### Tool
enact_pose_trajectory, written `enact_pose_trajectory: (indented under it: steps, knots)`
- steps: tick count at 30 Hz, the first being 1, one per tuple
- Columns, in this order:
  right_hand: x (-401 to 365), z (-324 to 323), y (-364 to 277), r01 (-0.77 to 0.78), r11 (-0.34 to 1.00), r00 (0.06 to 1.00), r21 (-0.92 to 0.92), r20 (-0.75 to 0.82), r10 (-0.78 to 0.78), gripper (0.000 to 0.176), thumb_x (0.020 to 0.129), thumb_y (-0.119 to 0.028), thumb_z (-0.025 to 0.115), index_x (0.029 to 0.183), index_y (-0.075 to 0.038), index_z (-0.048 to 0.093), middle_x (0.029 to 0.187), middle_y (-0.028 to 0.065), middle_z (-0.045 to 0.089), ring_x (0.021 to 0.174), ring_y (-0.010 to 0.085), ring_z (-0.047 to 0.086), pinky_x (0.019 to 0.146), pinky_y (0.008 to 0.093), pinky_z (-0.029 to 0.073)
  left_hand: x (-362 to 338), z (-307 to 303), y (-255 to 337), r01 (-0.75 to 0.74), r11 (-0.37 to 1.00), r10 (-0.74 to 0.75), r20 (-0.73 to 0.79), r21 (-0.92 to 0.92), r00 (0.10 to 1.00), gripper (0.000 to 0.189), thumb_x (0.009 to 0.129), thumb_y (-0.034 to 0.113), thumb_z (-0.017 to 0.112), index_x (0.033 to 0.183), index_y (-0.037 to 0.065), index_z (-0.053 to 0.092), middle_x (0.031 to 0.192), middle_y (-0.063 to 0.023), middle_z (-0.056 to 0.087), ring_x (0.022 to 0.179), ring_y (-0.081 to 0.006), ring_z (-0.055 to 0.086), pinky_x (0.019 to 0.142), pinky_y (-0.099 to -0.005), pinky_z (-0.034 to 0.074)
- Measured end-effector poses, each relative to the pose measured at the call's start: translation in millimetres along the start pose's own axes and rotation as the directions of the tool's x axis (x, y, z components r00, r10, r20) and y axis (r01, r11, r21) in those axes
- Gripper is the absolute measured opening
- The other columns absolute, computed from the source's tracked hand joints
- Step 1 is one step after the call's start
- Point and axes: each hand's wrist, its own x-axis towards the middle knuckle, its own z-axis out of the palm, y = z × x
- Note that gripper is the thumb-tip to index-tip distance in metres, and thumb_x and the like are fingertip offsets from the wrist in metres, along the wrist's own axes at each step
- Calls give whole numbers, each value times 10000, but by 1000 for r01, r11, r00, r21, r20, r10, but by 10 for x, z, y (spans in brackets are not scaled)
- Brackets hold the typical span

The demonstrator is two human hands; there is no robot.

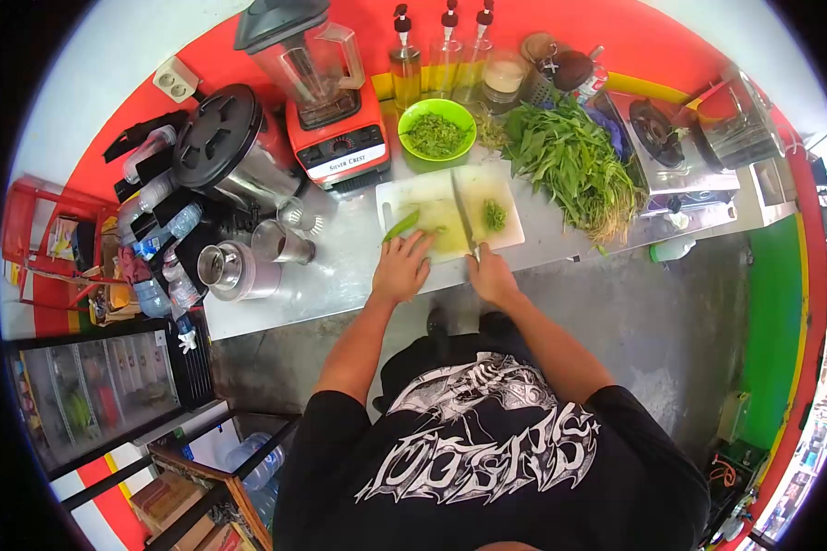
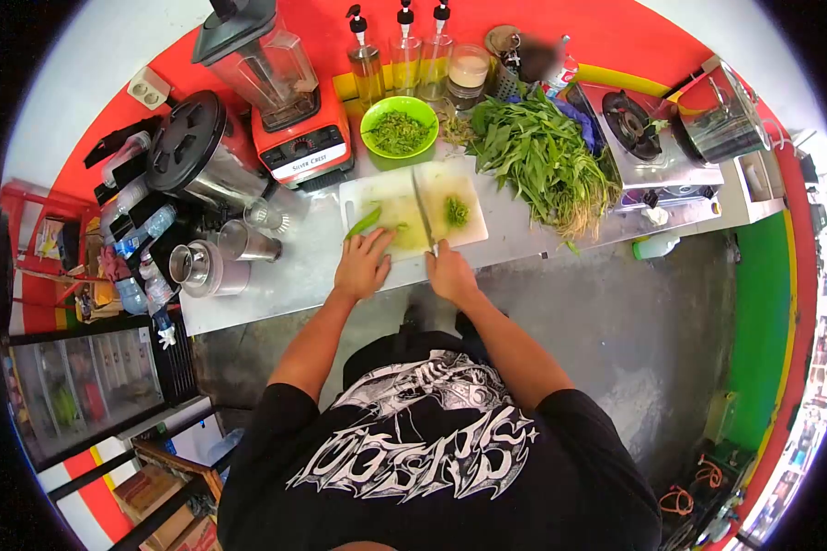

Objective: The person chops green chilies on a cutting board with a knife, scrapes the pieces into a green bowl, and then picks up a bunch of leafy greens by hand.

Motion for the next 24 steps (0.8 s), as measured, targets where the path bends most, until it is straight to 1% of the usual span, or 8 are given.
enact_pose_trajectory:
  steps: [2,3,10,16,19,20,22,24]
  knots:
    - [-10,47,-96,23,1000,1000,-8,9,-23,408,1000,-316,541,1161,55,489,914,363,663,881,549,645,800,616,507,6,1,14,55,998,-55,-11,-19,998,541,938,252,584,1472,231,503,1432,-52,507,1131,-310,491,1038,-464,383]
    - [-23,71,-131,49,999,999,-20,22,-49,419,995,-300,552,1182,69,491,896,360,663,872,542,648,799,615,507,16,0,18,40,999,-40,-22,-11,999,548,927,250,590,1468,228,511,1440,-58,501,1127,-308,489,1037,-462,386]
    - [-20,174,-211,8,998,997,-60,76,-4,416,994,-304,543,1187,61,491,899,347,671,874,532,661,805,610,519,20,-25,37,41,999,-41,1,4,999,536,906,220,605,1439,205,546,1434,-50,503,1081,-309,477,1027,-447,385]
    - [-85,214,-329,-86,990,992,-112,80,95,413,1022,-340,496,1171,45,478,936,342,679,902,537,668,820,612,521,25,-23,22,46,999,-46,10,-20,999,528,902,217,603,1427,219,556,1429,-43,504,1092,-305,476,1035,-443,385]
    - [-26,150,-462,-114,976,985,-186,108,136,382,1024,-335,499,1135,30,491,984,327,688,951,521,673,855,597,521,25,-10,14,49,999,-49,5,-21,999,518,900,226,608,1417,220,570,1423,-44,510,1087,-303,480,1029,-441,389]
    - [40,120,-470,-114,976,985,-184,109,136,382,1024,-335,499,1135,30,491,984,327,688,951,521,673,855,597,521,23,-9,15,51,999,-51,5,-17,999,512,900,229,609,1411,215,577,1421,-45,511,1086,-302,481,1027,-440,390]
    - [127,34,-535,-24,973,992,-231,119,52,370,1026,-304,508,1137,48,499,1003,304,699,927,474,703,847,545,557,16,0,4,58,998,-57,13,-24,998,495,918,249,596,1413,232,576,1446,-28,502,1111,-298,489,1023,-439,399]
    - [80,27,-568,-19,976,992,-219,114,45,338,1013,-281,525,1102,45,512,990,296,701,927,471,704,839,540,560,16,3,-1,48,998,-49,-15,-38,999,489,916,257,601,1404,227,586,1442,-34,506,1109,-300,491,1012,-444,407]
